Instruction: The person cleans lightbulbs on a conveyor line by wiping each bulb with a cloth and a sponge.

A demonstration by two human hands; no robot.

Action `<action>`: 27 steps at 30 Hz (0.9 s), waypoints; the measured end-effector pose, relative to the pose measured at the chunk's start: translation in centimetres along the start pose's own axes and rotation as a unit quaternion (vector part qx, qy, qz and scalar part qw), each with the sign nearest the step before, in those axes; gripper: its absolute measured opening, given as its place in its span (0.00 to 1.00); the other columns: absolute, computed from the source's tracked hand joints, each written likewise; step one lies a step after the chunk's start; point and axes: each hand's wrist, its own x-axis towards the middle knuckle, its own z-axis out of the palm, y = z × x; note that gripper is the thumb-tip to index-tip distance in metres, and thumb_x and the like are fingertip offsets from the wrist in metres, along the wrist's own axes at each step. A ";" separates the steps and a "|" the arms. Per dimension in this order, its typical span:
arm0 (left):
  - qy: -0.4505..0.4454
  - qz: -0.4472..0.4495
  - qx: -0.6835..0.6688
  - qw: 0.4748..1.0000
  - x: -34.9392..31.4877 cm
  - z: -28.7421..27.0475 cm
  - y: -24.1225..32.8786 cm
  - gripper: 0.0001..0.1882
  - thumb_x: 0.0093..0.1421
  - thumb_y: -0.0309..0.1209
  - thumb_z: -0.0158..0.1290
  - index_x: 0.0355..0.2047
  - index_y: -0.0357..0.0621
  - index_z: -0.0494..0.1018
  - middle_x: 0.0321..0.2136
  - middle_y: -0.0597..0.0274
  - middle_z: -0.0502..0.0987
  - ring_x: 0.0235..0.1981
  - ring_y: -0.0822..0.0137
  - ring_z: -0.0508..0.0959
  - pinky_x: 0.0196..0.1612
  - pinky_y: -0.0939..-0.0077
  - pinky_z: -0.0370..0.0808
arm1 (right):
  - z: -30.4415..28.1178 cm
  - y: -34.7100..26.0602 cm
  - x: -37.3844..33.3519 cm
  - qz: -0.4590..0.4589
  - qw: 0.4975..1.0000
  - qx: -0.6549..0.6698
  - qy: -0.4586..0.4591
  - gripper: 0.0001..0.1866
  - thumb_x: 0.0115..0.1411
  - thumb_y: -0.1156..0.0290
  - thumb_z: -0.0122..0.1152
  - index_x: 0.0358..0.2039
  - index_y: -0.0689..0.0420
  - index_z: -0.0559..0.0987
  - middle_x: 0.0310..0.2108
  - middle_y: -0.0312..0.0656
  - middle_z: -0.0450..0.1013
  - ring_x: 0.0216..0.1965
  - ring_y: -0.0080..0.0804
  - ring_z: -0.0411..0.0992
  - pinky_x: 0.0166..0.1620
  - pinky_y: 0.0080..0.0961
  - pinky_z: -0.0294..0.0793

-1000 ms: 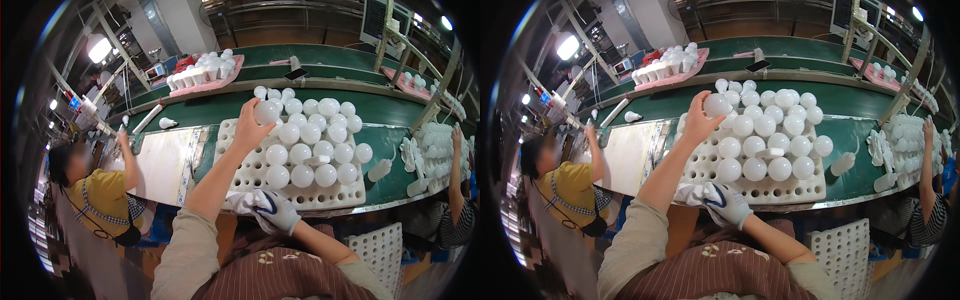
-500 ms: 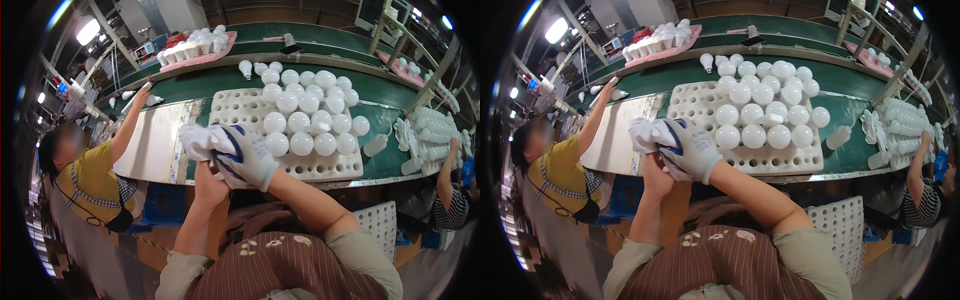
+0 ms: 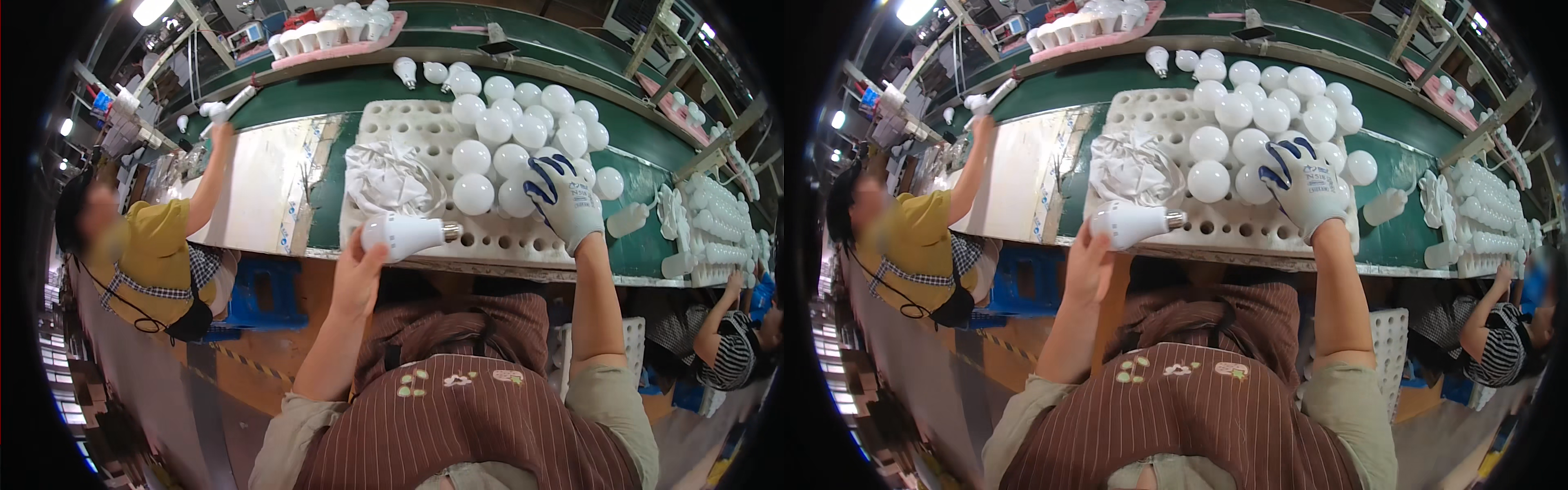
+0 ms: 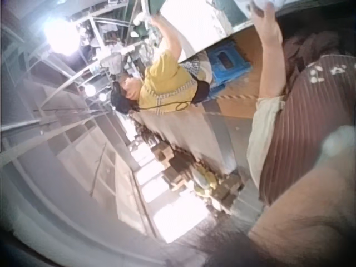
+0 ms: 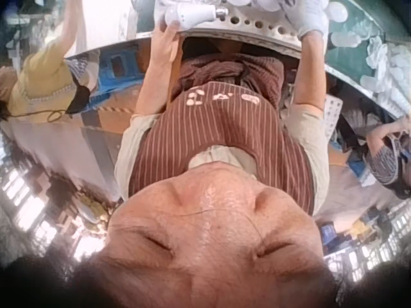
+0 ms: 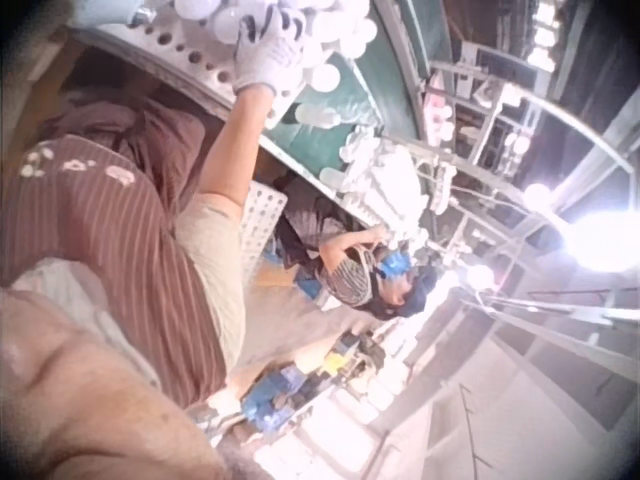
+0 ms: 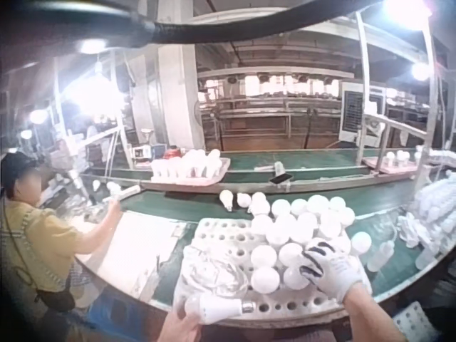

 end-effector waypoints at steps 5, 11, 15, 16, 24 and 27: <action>-0.103 -0.065 0.078 0.989 1.7 3.6 -5.0 0.34 0.59 0.23 0.64 0.63 0.38 0.62 0.55 0.58 0.72 0.56 0.66 0.73 0.60 0.69 0.70 | 0.9 2.0 -1.9 0.018 0.998 0.023 0.050 0.20 0.55 0.73 0.65 0.50 0.57 0.80 0.48 0.47 0.78 0.53 0.50 0.73 0.57 0.41 0.70; -0.141 -0.006 0.314 0.939 2.8 3.9 -8.2 0.37 0.51 0.21 0.67 0.61 0.40 0.64 0.54 0.59 0.72 0.55 0.65 0.73 0.57 0.70 0.73 | 0.2 -2.5 -6.1 -0.073 0.978 0.119 0.153 0.24 0.51 0.70 0.69 0.50 0.55 0.78 0.50 0.46 0.76 0.52 0.48 0.73 0.57 0.44 0.68; -0.151 0.099 0.520 0.835 2.3 5.0 -8.5 0.38 0.48 0.25 0.70 0.59 0.43 0.66 0.52 0.57 0.74 0.55 0.62 0.74 0.57 0.68 0.73 | 5.3 -4.1 -9.2 -0.097 0.986 0.127 0.054 0.25 0.51 0.66 0.70 0.51 0.50 0.78 0.56 0.45 0.72 0.60 0.50 0.67 0.62 0.47 0.64; -0.149 0.120 0.527 0.828 2.3 4.7 -8.8 0.38 0.47 0.26 0.71 0.59 0.44 0.68 0.52 0.56 0.75 0.54 0.60 0.74 0.56 0.67 0.72 | 6.3 -4.2 -9.8 -0.086 0.981 0.168 0.048 0.25 0.51 0.66 0.70 0.52 0.48 0.78 0.59 0.47 0.70 0.61 0.53 0.66 0.62 0.49 0.63; -0.180 0.218 0.566 0.774 3.1 4.0 -8.5 0.40 0.43 0.28 0.72 0.59 0.46 0.69 0.53 0.55 0.75 0.53 0.52 0.74 0.57 0.60 0.71 | 6.9 -0.3 -11.4 0.049 0.980 0.192 0.035 0.26 0.50 0.67 0.70 0.52 0.50 0.77 0.62 0.52 0.68 0.61 0.56 0.65 0.62 0.51 0.62; -0.189 0.223 0.567 0.770 2.9 4.5 -8.3 0.41 0.43 0.28 0.72 0.59 0.45 0.69 0.54 0.54 0.74 0.54 0.52 0.74 0.57 0.61 0.71 | 4.9 -3.7 -11.3 -0.030 0.976 0.213 0.016 0.30 0.51 0.62 0.71 0.56 0.52 0.76 0.63 0.53 0.65 0.63 0.57 0.62 0.65 0.51 0.59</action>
